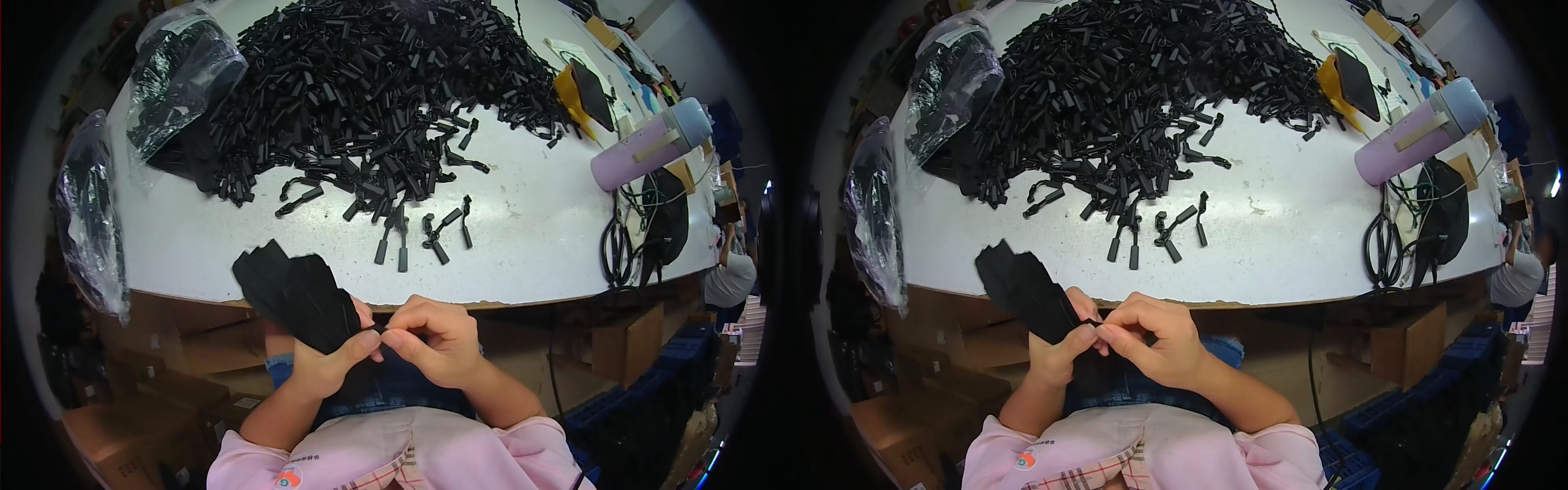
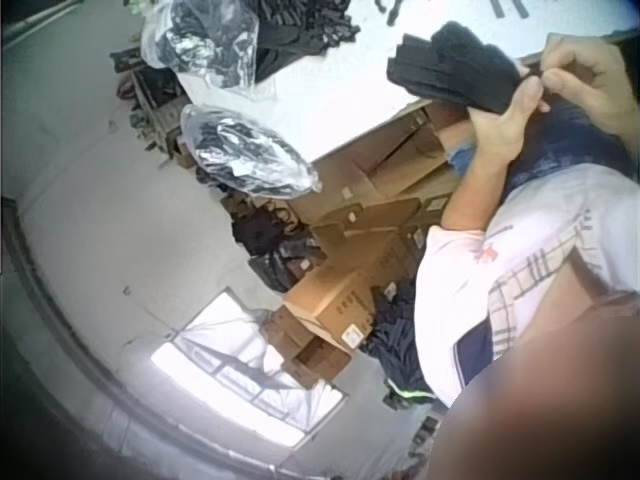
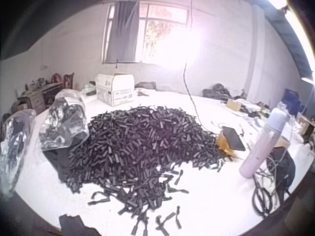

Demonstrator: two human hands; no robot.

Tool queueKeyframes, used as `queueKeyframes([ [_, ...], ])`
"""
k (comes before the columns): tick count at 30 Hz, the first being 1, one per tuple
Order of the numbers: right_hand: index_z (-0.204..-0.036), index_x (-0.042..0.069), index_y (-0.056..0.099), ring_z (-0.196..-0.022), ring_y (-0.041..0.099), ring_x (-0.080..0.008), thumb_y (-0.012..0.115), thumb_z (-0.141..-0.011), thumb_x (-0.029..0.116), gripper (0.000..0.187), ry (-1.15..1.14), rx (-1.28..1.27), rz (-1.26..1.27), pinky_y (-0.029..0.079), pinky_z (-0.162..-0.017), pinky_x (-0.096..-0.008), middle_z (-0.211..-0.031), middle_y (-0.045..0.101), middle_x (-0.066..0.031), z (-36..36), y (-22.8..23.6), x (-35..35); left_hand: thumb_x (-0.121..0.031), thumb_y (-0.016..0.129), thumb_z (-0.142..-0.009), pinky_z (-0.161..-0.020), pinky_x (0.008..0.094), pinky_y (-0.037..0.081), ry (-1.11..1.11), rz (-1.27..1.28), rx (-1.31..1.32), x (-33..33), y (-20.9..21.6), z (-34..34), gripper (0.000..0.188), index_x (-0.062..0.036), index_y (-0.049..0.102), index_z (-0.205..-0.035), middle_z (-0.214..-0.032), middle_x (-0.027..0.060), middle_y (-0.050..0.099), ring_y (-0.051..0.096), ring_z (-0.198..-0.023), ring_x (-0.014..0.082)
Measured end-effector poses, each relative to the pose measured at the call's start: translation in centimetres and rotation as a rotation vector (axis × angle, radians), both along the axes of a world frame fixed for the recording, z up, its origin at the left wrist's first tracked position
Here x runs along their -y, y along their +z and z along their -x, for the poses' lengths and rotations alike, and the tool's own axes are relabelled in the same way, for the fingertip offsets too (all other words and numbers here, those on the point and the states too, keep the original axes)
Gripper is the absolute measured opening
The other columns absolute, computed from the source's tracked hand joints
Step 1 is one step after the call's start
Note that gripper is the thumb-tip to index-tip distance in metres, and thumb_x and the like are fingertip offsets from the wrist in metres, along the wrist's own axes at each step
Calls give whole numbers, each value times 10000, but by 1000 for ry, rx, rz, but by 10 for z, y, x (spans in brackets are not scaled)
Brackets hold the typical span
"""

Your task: The person is manually assembling small black plastic components onto a fabric strap at a workstation.

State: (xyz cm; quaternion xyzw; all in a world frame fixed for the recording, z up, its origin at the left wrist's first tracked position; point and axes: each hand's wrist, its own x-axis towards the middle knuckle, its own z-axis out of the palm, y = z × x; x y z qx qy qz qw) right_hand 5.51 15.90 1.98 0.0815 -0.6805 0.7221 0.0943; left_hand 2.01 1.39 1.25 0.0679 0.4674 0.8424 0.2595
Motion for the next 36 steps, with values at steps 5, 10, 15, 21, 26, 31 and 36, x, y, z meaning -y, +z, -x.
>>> queueKeyframes([
  [5,-733,-35,550,-509,449,-83,541,-737,-30,11,-81,-59,-167,345,-449,-186,-655,528,-71,0,1,2,-24,585,-734,-521,215,428,8,161,-176,-2,-1,-4,125,-23,523,-843,-728,49,496,516,-593,120],
  [10,-741,-51,531,-457,402,-85,509,-743,-36,27,145,602,825,324,-413,-186,-665,518,-96,-5,-14,3,10,619,-675,-549,250,429,50,452,-955,5,-2,0,218,-69,552,-867,-719,60,490,514,-627,188],
  [15,-762,10,535,-405,407,-82,604,-690,39,104,-338,-125,-552,330,-363,-235,-550,455,-18,17,2,-4,-98,503,-810,-572,288,467,7,62,-117,-2,-10,-8,172,18,445,-922,-694,83,507,519,-587,143],
  [21,-701,32,470,-447,491,-264,551,-653,67,100,-402,-24,-1278,396,-396,-336,-585,474,-91,43,5,-32,-108,541,-785,-534,262,449,-44,61,39,-3,-6,-2,183,10,468,-905,-729,75,510,520,-564,147],
  [26,-682,28,437,-457,500,-280,525,-630,31,102,-379,38,-1287,412,-415,-352,-584,478,-105,37,10,-41,-108,564,-770,-614,234,415,-15,181,5,-2,-5,-2,179,-9,497,-904,-816,44,504,489,-666,106],
  [31,-761,-1,487,-455,516,-230,514,-686,-4,79,-298,-8,-1023,421,-431,-293,-621,549,-123,38,11,-55,-102,568,-766,-691,224,378,18,195,-41,-4,-3,-3,183,-10,506,-912,-836,19,496,454,-759,85],
  [36,-833,-38,481,-605,562,-142,404,-820,-5,85,-291,258,-90,472,-533,-249,-731,585,-124,16,12,-40,-60,579,-749,-673,222,393,21,161,7,-7,-2,-2,180,-5,507,-904,-832,28,506,476,-736,94],
])
